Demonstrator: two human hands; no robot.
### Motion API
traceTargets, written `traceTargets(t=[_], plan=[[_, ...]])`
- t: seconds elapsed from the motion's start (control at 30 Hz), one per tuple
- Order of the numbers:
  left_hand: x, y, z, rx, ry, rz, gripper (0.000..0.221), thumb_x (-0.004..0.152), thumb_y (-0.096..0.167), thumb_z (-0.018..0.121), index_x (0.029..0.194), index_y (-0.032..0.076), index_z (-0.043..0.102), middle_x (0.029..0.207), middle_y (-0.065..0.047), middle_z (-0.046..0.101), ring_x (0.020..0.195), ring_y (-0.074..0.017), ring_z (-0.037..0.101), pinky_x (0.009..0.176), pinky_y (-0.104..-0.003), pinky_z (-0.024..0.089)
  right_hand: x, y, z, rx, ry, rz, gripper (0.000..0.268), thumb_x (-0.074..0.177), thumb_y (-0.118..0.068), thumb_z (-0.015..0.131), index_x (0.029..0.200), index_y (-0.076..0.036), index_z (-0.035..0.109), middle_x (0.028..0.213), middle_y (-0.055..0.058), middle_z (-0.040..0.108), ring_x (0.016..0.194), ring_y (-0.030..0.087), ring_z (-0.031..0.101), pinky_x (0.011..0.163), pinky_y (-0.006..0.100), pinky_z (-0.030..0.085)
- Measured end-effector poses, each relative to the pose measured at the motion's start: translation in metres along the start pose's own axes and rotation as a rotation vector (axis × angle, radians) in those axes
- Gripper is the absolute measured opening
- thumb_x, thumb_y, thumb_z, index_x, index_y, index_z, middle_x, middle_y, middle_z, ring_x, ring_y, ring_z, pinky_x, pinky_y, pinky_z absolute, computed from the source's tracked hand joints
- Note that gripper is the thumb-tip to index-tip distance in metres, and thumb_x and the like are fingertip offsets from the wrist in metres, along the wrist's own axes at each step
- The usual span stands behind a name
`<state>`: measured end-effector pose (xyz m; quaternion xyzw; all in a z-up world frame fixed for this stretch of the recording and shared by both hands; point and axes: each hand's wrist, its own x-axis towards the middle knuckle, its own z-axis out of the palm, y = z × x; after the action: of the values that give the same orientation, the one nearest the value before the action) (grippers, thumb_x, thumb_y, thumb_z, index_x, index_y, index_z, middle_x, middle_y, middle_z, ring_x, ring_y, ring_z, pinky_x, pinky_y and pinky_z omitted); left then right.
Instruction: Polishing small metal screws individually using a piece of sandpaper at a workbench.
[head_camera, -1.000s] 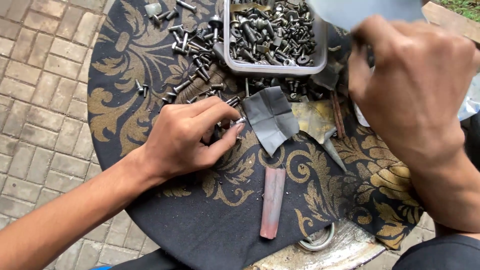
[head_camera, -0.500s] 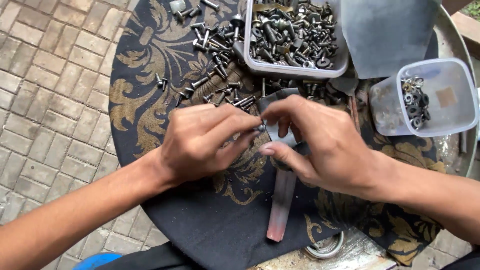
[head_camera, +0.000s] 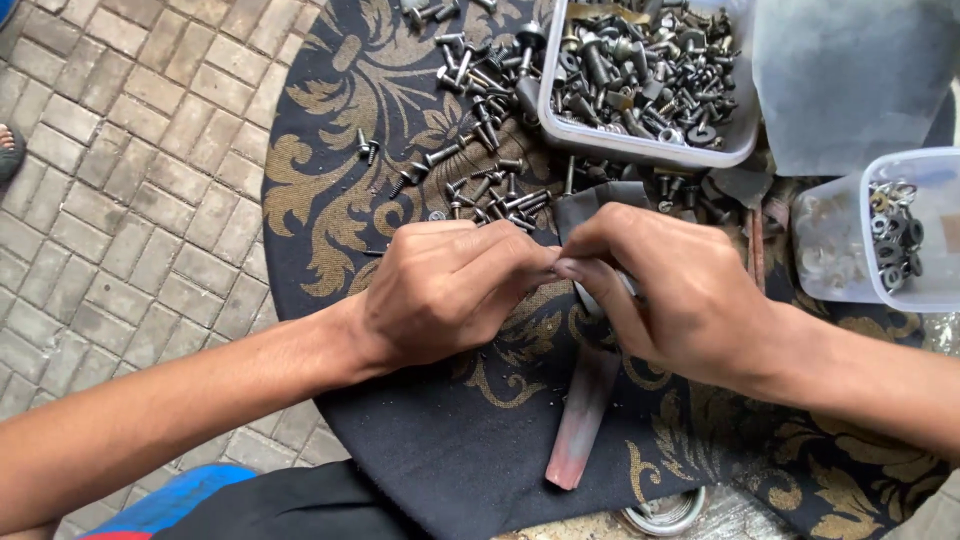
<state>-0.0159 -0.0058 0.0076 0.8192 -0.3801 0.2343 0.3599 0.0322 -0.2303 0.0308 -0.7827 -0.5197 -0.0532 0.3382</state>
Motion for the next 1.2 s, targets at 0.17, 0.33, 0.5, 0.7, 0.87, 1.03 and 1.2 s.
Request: traceTargets(t=[0.17,0.33,0.5,0.7,0.87,1.03,1.2], plan=[[0.002,-0.003,-0.003,-0.098,-0.032,-0.097,0.004,0.101,-0.002,0.064,0.104,-0.001,0.064,0.089,-0.01,0.068,0.07,-0.0258,0.066,0.062,-0.036,0.05,-0.004,0.006,-0.004,0.077,-0.044,-0.064,0.013,0.102,-0.005,0.055,0.111,0.005,0.055,0.092,0.017,0.063,0.074,0.028,0.063,0.065,0.038,0.053],[0.011,-0.005,-0.009,-0.437,-0.115,-0.315,0.006,0.097,0.006,0.069,0.094,0.004,0.065,0.081,-0.002,0.07,0.061,-0.0131,0.058,0.056,-0.025,0.045,-0.007,0.012,-0.006,0.052,-0.085,-0.255,0.019,0.102,0.002,0.047,0.117,0.013,0.055,0.103,0.027,0.064,0.081,0.036,0.066,0.072,0.04,0.056],[0.014,-0.01,-0.009,-0.514,-0.196,-0.261,0.008,0.096,0.011,0.07,0.092,0.004,0.067,0.075,-0.003,0.067,0.058,-0.0141,0.057,0.054,-0.027,0.045,-0.013,0.008,-0.003,-0.027,-0.026,-0.3,0.023,0.102,0.001,0.046,0.113,0.018,0.055,0.1,0.031,0.065,0.078,0.041,0.066,0.069,0.046,0.058],[-0.005,-0.006,0.004,0.037,-0.131,0.058,0.019,0.107,0.011,0.056,0.088,0.007,0.056,0.074,-0.004,0.051,0.053,-0.0228,0.044,0.049,-0.036,0.039,-0.004,0.005,-0.001,0.0,-0.126,-0.189,0.019,0.104,-0.002,0.039,0.096,0.007,0.054,0.086,0.019,0.055,0.065,0.033,0.049,0.06,0.042,0.043],[-0.005,-0.002,0.003,0.115,-0.093,0.129,0.021,0.109,0.01,0.051,0.092,0.004,0.062,0.079,-0.005,0.06,0.057,-0.0214,0.049,0.054,-0.034,0.039,-0.001,0.01,-0.001,-0.023,-0.132,-0.216,0.019,0.104,-0.006,0.043,0.095,0.004,0.057,0.08,0.016,0.053,0.063,0.033,0.048,0.059,0.041,0.042],[-0.005,-0.002,0.004,0.091,-0.064,0.07,0.019,0.107,0.015,0.059,0.091,0.005,0.06,0.081,-0.007,0.062,0.06,-0.0237,0.055,0.055,-0.036,0.043,0.002,0.012,-0.004,-0.029,-0.132,-0.263,0.018,0.102,-0.011,0.053,0.097,0.006,0.059,0.082,0.017,0.055,0.064,0.034,0.05,0.06,0.042,0.044],[-0.004,0.0,0.004,0.222,-0.087,0.18,0.026,0.11,0.01,0.049,0.085,0.008,0.057,0.074,-0.003,0.052,0.057,-0.0216,0.045,0.056,-0.035,0.038,-0.001,0.01,-0.001,-0.029,-0.155,-0.234,0.017,0.105,-0.003,0.045,0.091,0.003,0.053,0.076,0.014,0.047,0.06,0.031,0.041,0.057,0.04,0.038]])
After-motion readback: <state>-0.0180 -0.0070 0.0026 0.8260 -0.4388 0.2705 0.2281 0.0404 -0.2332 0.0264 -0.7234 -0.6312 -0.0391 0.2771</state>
